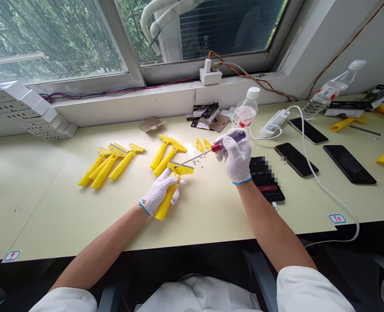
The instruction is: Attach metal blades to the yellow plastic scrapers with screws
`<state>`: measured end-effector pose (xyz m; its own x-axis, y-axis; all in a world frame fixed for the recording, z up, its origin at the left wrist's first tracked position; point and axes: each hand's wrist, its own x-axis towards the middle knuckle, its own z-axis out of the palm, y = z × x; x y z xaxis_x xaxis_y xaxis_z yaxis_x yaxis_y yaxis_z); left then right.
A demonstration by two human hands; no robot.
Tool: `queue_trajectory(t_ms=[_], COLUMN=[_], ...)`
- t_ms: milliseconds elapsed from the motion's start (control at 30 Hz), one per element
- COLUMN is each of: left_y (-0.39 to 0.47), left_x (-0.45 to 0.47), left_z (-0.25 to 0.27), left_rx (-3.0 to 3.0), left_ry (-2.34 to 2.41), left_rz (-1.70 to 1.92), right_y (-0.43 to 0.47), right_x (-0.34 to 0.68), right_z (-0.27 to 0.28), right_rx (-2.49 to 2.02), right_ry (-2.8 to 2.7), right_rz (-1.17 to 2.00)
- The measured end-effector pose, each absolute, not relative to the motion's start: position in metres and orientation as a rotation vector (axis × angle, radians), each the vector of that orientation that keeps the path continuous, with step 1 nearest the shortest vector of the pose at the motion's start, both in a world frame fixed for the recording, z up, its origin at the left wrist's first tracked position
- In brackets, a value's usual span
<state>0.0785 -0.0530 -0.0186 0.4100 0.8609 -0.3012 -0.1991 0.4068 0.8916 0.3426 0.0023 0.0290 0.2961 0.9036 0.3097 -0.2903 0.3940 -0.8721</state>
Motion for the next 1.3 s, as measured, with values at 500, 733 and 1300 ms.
queue_trajectory(t_ms=[500, 733, 1300], left_y=[-0.046, -0.043, -0.042], left_x=[0.075, 0.072, 0.069], left_z=[-0.027, -0.027, -0.023], left_rx=[0.836, 0.849, 0.872], left_ry=[0.850, 0.793, 0.790], left_rz=[0.725, 0.667, 0.582], right_y=[0.017, 0.021, 0.013], right_x=[0.302, 0.302, 0.319], right_z=[0.109, 0.147, 0.151], right_rx=[-0.825, -1.273, -1.181], right_ry=[-1.681, -1.902, -2.139], right_rz=[0.651, -0.083, 0.023])
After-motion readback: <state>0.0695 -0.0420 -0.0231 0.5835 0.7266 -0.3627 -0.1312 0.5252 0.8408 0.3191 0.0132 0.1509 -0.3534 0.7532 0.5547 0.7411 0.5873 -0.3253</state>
